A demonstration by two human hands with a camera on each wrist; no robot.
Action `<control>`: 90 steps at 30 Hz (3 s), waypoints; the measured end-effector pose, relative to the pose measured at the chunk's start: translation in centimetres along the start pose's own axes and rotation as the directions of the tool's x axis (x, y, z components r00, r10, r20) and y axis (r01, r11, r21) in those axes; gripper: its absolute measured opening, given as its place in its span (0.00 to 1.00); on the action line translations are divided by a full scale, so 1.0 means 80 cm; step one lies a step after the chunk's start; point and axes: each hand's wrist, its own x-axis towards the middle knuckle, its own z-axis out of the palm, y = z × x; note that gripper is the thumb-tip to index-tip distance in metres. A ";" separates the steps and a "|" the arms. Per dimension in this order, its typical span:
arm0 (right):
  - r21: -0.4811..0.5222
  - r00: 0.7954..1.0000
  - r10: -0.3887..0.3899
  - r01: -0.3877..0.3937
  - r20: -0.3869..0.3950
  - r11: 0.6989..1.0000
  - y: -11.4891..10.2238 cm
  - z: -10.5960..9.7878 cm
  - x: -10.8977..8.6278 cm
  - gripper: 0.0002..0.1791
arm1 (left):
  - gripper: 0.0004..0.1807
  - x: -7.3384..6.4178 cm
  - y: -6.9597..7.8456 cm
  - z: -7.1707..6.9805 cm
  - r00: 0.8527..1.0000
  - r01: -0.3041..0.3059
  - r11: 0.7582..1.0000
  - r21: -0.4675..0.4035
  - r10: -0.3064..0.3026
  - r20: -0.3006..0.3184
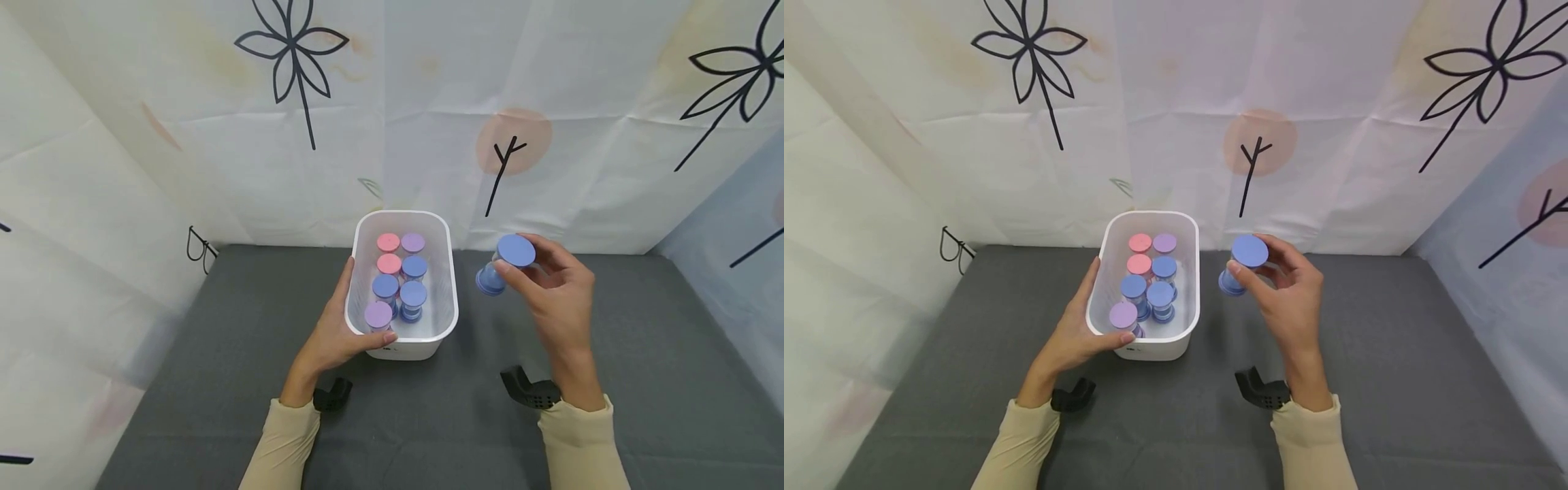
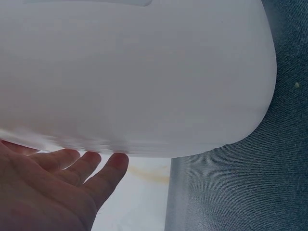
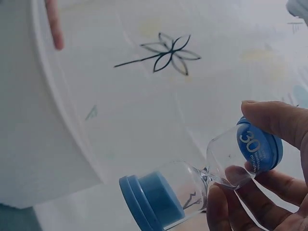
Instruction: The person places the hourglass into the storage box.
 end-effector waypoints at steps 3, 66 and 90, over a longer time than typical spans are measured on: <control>0.038 1.000 -0.004 0.003 0.021 0.999 -0.012 0.002 -0.004 0.26 | 0.69 0.000 -0.001 0.000 1.000 -0.006 1.000 0.001 0.006 0.003; -0.811 0.732 0.438 0.267 0.522 0.521 0.023 0.114 -0.023 0.18 | 0.70 0.002 0.001 0.001 1.000 -0.013 1.000 -0.027 0.013 0.013; -0.806 0.698 0.463 0.291 0.547 0.515 0.030 0.122 -0.016 0.19 | 0.71 0.001 -0.021 -0.004 1.000 -0.007 1.000 -0.023 0.007 0.004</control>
